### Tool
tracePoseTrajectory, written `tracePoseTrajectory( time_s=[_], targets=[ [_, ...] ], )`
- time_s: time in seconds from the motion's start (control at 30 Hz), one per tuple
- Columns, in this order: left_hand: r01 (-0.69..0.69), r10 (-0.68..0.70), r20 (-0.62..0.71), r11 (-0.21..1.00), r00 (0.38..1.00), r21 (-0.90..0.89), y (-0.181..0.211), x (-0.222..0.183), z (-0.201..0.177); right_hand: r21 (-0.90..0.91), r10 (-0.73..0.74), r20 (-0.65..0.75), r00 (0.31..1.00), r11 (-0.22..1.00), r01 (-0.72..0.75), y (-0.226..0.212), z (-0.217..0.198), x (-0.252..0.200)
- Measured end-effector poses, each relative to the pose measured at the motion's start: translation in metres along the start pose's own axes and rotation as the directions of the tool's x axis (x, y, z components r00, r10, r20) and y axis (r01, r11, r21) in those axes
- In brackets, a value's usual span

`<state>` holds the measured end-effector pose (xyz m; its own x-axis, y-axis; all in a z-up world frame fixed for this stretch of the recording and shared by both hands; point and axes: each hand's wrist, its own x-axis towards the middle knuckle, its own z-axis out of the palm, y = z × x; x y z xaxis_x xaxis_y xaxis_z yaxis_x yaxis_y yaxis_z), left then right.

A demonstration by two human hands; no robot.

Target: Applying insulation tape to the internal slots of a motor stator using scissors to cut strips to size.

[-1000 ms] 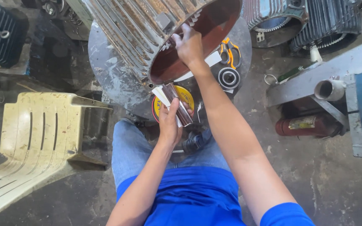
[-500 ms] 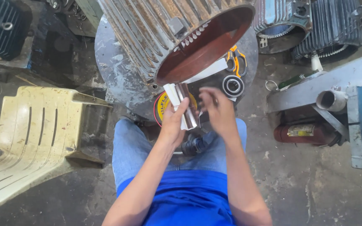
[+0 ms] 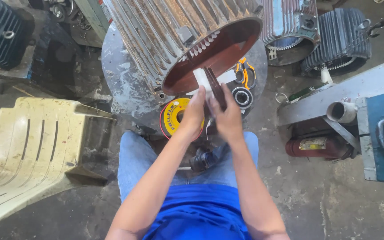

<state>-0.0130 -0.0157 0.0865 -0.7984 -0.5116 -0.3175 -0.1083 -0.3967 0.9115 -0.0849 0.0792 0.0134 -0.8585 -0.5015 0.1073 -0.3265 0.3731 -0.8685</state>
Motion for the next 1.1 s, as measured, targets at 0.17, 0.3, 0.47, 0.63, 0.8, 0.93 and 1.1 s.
tracePoseTrajectory(
  time_s=[0.17,0.3,0.47,0.63,0.8,0.93,1.1],
  targets=[
    [-0.274,0.333,-0.109,0.89,0.937,0.365,-0.062,0.039,-0.056,-0.059,-0.26,-0.11,0.959,0.965,0.255,-0.005,0.016,0.091],
    [-0.451,0.552,-0.094,0.758,0.829,0.471,-0.08,0.03,-0.072,-0.343,-0.499,-0.236,0.834,0.846,0.409,-0.007,0.054,0.168],
    [-0.481,0.584,-0.067,0.722,0.809,0.497,-0.086,0.036,-0.073,-0.464,-0.439,-0.136,0.888,0.821,0.334,0.016,0.109,0.183],
    [-0.476,0.56,-0.063,0.753,0.826,0.454,-0.088,0.035,-0.079,-0.617,-0.393,-0.017,0.919,0.728,0.3,0.012,0.107,0.173],
    [-0.44,0.486,-0.188,0.865,0.854,0.241,-0.079,0.021,-0.084,-0.288,-0.587,-0.112,0.802,0.792,0.539,0.019,0.045,0.157],
    [-0.466,0.576,-0.198,0.784,0.793,0.41,-0.066,-0.023,-0.123,-0.392,-0.444,-0.122,0.888,0.843,0.368,0.056,-0.042,0.121],
    [-0.36,0.51,-0.279,0.819,0.814,0.446,-0.097,-0.041,-0.144,-0.461,-0.128,-0.03,0.991,0.882,0.1,0.121,-0.04,0.135]
  ],
)
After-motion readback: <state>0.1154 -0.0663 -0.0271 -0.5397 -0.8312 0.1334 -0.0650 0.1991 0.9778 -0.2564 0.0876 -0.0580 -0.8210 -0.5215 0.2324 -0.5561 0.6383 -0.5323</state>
